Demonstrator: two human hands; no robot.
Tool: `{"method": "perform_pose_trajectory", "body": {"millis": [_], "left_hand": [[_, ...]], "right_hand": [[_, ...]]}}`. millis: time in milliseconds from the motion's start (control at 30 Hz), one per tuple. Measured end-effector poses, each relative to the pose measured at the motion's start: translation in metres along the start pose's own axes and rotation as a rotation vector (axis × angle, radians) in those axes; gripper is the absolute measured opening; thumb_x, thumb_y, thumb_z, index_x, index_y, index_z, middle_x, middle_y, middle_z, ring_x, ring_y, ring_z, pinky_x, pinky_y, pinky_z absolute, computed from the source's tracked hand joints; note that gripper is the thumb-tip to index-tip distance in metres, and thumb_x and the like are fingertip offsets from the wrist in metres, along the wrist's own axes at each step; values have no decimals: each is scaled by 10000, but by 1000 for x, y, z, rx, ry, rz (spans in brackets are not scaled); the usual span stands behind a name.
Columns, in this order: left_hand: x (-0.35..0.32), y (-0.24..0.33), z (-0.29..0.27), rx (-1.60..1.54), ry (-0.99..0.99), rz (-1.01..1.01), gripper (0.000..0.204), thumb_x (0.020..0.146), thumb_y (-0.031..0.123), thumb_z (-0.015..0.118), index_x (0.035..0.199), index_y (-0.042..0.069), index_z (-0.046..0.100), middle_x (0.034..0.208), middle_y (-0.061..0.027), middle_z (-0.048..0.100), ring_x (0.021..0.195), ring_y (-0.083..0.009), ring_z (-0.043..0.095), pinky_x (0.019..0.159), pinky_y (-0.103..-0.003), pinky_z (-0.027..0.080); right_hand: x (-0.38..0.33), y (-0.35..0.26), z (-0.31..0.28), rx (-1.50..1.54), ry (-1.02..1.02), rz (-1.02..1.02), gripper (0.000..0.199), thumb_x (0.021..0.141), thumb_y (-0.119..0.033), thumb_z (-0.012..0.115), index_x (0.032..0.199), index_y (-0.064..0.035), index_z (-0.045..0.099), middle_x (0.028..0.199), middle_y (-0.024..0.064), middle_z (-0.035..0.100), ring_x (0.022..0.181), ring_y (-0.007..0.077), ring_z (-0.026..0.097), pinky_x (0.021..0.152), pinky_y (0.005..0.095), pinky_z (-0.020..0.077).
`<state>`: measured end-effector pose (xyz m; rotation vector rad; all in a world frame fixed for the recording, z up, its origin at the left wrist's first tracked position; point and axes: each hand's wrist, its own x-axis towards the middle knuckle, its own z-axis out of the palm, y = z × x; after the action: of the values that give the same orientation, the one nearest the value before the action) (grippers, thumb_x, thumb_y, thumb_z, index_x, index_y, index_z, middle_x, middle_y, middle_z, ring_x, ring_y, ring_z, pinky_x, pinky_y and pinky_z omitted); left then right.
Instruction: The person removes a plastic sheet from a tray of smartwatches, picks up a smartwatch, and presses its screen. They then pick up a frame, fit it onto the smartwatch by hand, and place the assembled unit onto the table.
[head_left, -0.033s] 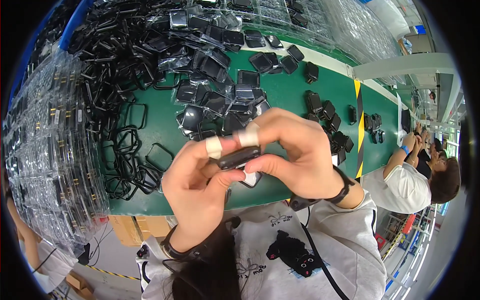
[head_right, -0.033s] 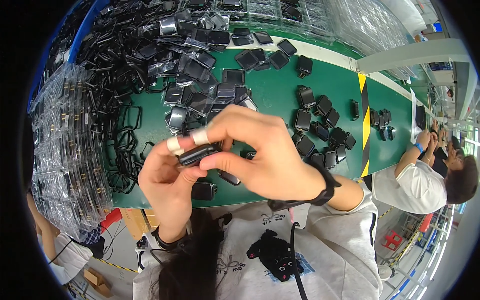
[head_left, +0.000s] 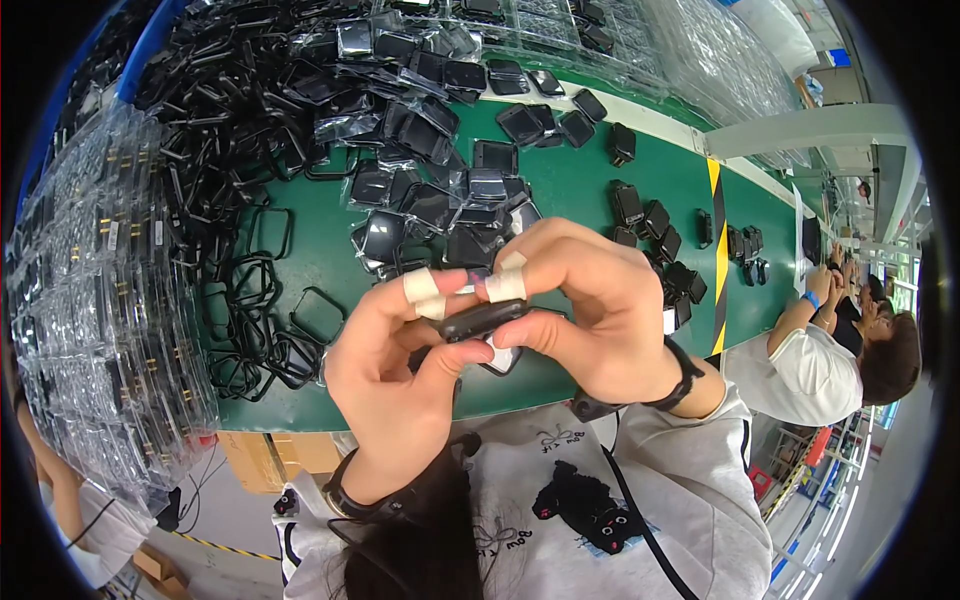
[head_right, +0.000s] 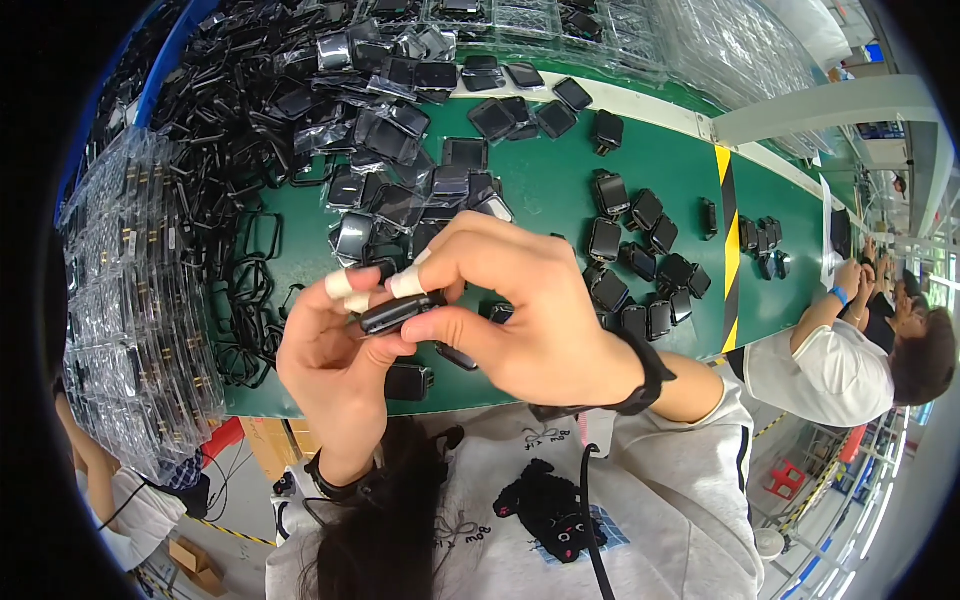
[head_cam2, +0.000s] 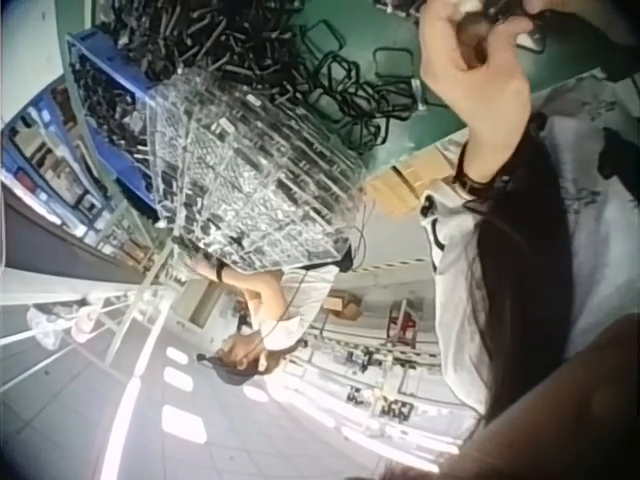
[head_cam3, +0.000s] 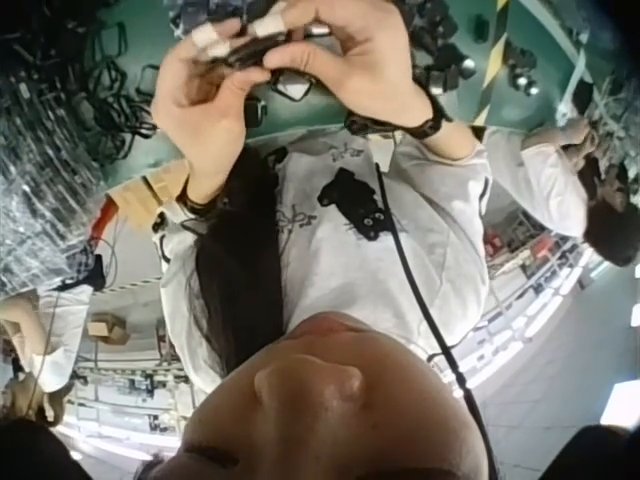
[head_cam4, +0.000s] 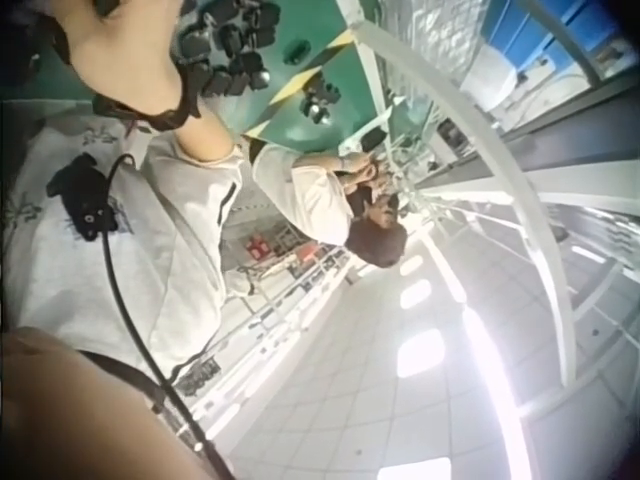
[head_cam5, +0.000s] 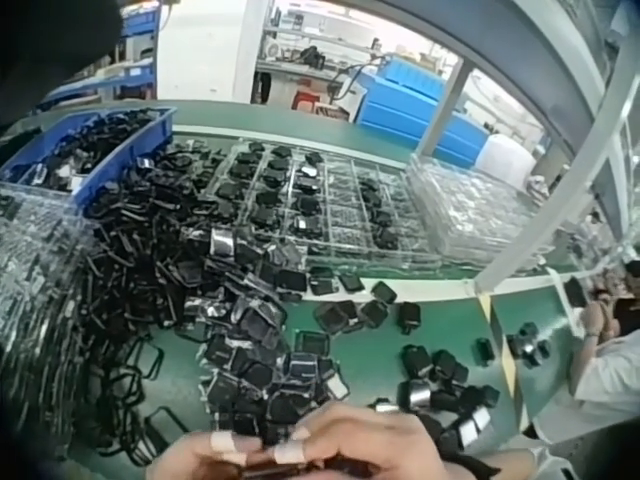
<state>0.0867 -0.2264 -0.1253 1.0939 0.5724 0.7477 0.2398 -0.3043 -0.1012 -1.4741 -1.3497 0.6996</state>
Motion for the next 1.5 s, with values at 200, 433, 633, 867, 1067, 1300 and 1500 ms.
{"method": "perform_pose_trajectory", "body": {"millis": [200, 433, 633, 867, 1067, 1300, 1500], "left_hand": [[-1, -12, -3, 127, -10, 182, 288, 674, -173, 665, 937, -59, 635, 884, -114, 618, 733, -153, 591, 622, -243, 486], [-8, -17, -10, 220, -159, 309, 269, 634, -154, 670, 882, -52, 657, 784, -119, 617, 665, -170, 553, 592, -258, 439], [-14, -16, 5, 289, -403, 119, 304, 639, -153, 651, 919, -36, 626, 845, -119, 621, 721, -202, 593, 611, -284, 474], [-28, -23, 24, 704, -393, 428, 448, 622, -161, 657, 1035, -11, 568, 870, -151, 623, 700, -259, 623, 600, -328, 503], [-20, -25, 37, 742, -392, 531, 484, 641, -147, 664, 1087, -6, 542, 888, -146, 621, 707, -267, 615, 620, -336, 505], [45, -34, 46, 1307, -445, 531, 435, 697, -116, 662, 1103, 9, 570, 959, -105, 610, 779, -275, 600, 681, -350, 491], [41, -27, 46, 1023, -483, 250, 342, 669, -133, 654, 995, -36, 611, 958, -128, 603, 835, -265, 610, 711, -348, 506]], "right_hand": [[-13, 2, 9, -6, 116, -102, 243, 702, 9, 770, 891, 14, 617, 859, 117, 591, 794, 237, 581, 689, 322, 469], [-50, 1, 24, 27, 183, -56, 286, 719, -13, 772, 951, 5, 606, 898, 110, 585, 797, 232, 580, 668, 313, 454], [-88, 14, 31, 299, 444, 49, 288, 730, -63, 777, 945, 1, 595, 915, 108, 576, 821, 246, 585, 701, 325, 465], [-94, -3, 17, -311, 256, 26, 293, 678, -42, 778, 890, 7, 581, 876, 134, 576, 741, 276, 584, 638, 349, 466], [-89, -1, 7, -480, 305, -72, 228, 690, 9, 724, 870, 16, 584, 829, 143, 578, 713, 298, 596, 603, 352, 475], [-27, 44, -52, -607, 431, 275, 140, 810, -51, 658, 929, 24, 655, 820, 132, 619, 680, 269, 592, 642, 343, 475], [-24, 61, -54, -797, 329, 148, 175, 835, -74, 647, 986, 15, 643, 945, 151, 613, 693, 256, 596, 643, 322, 480]]}}
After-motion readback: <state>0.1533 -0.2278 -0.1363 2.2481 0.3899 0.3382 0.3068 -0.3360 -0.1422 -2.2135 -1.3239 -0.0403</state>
